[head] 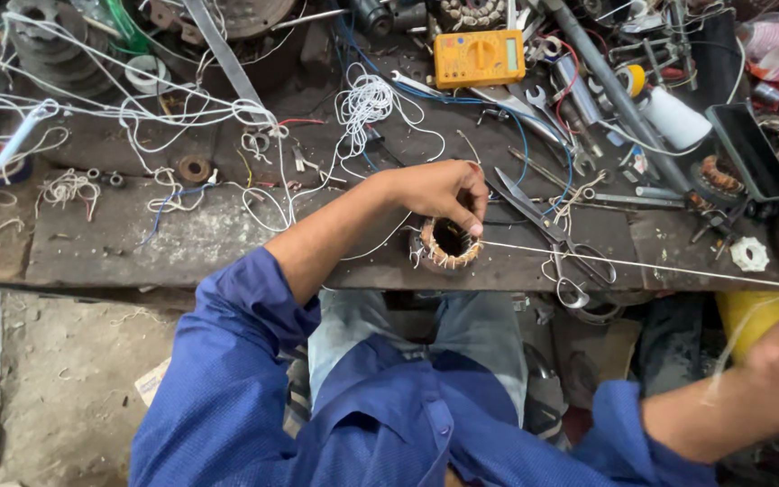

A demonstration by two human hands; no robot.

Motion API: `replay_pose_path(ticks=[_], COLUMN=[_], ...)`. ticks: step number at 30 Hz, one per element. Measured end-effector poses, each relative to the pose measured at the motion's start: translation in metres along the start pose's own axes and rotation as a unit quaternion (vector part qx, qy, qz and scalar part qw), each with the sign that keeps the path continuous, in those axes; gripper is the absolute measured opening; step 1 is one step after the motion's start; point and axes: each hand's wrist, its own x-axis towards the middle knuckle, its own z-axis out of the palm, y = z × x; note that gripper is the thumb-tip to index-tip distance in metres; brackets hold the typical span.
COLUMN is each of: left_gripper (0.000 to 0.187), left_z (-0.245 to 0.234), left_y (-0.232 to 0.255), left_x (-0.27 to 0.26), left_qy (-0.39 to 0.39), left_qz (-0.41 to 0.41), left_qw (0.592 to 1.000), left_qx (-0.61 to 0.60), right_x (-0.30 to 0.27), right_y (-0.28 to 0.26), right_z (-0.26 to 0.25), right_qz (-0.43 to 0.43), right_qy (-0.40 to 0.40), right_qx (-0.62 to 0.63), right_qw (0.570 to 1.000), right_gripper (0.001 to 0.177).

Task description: The person winds white wire around a cylindrical copper coil, repeatedly pulling, wrapping, and trimming the wire with shears. The person adjusts the coil and wire by hand, cuts excess wire, and continues wrapping until the end of the clip.

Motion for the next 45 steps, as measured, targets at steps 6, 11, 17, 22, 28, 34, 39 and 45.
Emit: replay_pose_path(ticks=[6,11,17,22,28,34,39,45], left_gripper=[0.032,0.034,0.036,0.036,0.040,0.044,0.042,0.045], left_z=[-0.001,0.002,0.003,-0.003,-0.001,0.002,-0.001,-0.002], left_y=[-0.001,-0.001,-0.002,0.007,0.011,-0.004,-0.001,0.006], left_x=[0.002,0.000,0.001,0.000,0.000,0.004,-0.011,0.002], left_qy=[-0.016,0.005,0.001,-0.006,0.002,0.003,0.007,-0.005], left_qz=[-0.025,-0.039,-0.039,-0.059,-0.065,-0.057,-0.062,-0.093], left_qw=[0.999,0.999,0.999,0.997,0.998,0.998,0.998,0.995], left_qx=[-0.026,-0.009,-0.023,-0.040,-0.027,-0.033,-0.019,-0.033], right_x=[-0.010,-0.001,0.007,0.029,0.032,0.031,0.032,0.034], right_y=[-0.003,-0.011,0.032,0.064,0.067,0.068,0.065,0.062], right_z=[0.027,0.062,0.127,0.191,0.209,0.207,0.217,0.207], right_qz=[0.016,0.029,0.012,0.035,0.020,0.025,0.017,0.024], right_qy=[-0.048,-0.100,-0.124,-0.028,0.020,0.001,-0.022,-0.023], right_qx=[0.022,-0.022,0.077,0.140,0.010,-0.016,-0.032,-0.016], right_qw=[0.998,0.994,0.989,0.989,1.000,1.000,0.999,0.999], right_gripper=[0.043,0.042,0.032,0.015,0.011,0.011,0.010,0.012])
